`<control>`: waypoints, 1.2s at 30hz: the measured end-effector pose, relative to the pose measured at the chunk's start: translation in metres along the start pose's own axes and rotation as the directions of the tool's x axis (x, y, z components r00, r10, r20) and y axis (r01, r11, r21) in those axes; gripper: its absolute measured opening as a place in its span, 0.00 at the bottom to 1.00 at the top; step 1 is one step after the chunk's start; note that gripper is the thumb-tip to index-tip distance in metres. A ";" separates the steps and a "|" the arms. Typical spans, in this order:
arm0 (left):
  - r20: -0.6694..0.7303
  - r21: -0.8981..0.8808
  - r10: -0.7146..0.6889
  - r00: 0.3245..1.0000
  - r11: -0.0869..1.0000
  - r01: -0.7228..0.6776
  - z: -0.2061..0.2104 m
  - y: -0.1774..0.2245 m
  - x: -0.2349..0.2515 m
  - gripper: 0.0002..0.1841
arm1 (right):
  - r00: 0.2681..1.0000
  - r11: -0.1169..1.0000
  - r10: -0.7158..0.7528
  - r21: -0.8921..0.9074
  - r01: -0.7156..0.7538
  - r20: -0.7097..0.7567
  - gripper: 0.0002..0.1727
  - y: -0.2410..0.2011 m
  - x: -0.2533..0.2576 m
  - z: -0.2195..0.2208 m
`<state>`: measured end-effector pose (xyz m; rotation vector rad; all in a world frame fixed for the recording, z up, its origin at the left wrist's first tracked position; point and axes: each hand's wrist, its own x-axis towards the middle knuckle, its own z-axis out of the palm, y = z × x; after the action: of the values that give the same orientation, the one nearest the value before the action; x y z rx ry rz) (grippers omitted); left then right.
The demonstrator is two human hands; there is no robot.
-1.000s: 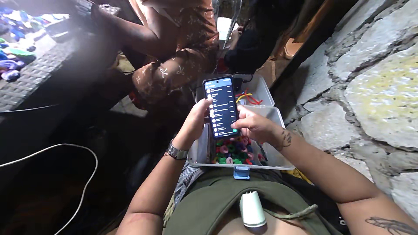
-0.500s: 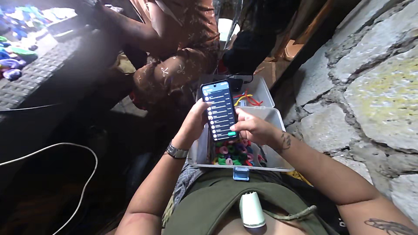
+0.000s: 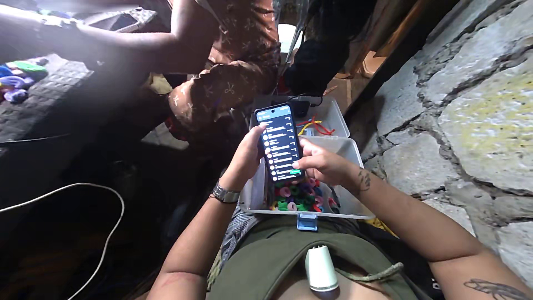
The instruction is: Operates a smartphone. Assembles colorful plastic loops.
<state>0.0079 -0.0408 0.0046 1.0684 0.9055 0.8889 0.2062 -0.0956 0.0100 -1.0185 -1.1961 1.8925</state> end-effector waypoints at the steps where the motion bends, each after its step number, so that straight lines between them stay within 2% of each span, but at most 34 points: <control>1: 0.001 0.001 0.001 1.000 1.000 -0.001 0.000 0.000 0.000 0.23 | 1.000 1.000 -0.001 0.001 0.001 -0.002 0.33 0.000 0.000 0.000; 9: 0.024 0.028 0.009 1.000 1.000 -0.010 0.001 0.002 -0.001 0.22 | 1.000 1.000 -0.020 0.006 0.020 0.024 0.32 0.002 0.000 -0.001; 12: 0.089 0.017 0.027 0.996 0.999 -0.029 -0.003 0.000 -0.002 0.25 | 1.000 0.998 -0.019 0.067 0.019 0.002 0.30 0.001 -0.001 -0.004; 15: 0.155 0.071 -0.004 0.988 0.997 -0.007 -0.005 -0.003 0.001 0.20 | 0.997 0.996 -0.040 0.076 0.046 -0.067 0.30 -0.002 -0.001 -0.004; 16: 0.195 0.098 -0.023 0.980 0.995 0.003 -0.006 -0.004 0.002 0.22 | 0.993 0.997 -0.054 0.058 0.060 -0.102 0.31 -0.003 -0.001 -0.003; 19: 0.306 0.150 -0.035 0.951 0.989 -0.012 -0.006 -0.003 0.001 0.32 | 0.981 0.996 -0.087 -0.003 0.088 -0.171 0.36 -0.004 -0.001 -0.002; 22: 0.327 0.170 -0.063 0.943 0.985 0.006 -0.005 -0.002 -0.001 0.35 | 0.971 0.995 -0.087 -0.058 0.076 -0.222 0.41 -0.004 0.000 -0.002; 25: 0.337 0.199 -0.133 0.932 0.978 0.068 -0.004 0.001 -0.003 0.42 | 0.966 0.990 -0.118 -0.103 0.096 -0.232 0.53 0.000 0.002 -0.005; 29: 0.410 0.184 -0.204 0.889 0.973 0.139 -0.004 0.004 -0.003 0.38 | 0.959 0.985 -0.143 -0.134 0.113 -0.243 0.62 0.001 0.003 -0.005; 32: 0.444 0.135 -0.183 0.877 0.981 0.136 -0.005 0.003 -0.003 0.39 | 0.947 0.967 -0.182 -0.221 0.124 -0.265 0.61 0.004 0.005 -0.004; 36: 0.455 0.097 -0.146 0.878 0.989 0.114 -0.007 0.000 -0.003 0.40 | 0.941 0.960 -0.210 -0.241 0.147 -0.265 0.56 0.004 0.005 -0.003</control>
<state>0.0005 -0.0411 0.0032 1.1965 0.5985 0.4598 0.2061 -0.0913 0.0036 -1.2103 -1.2921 1.4370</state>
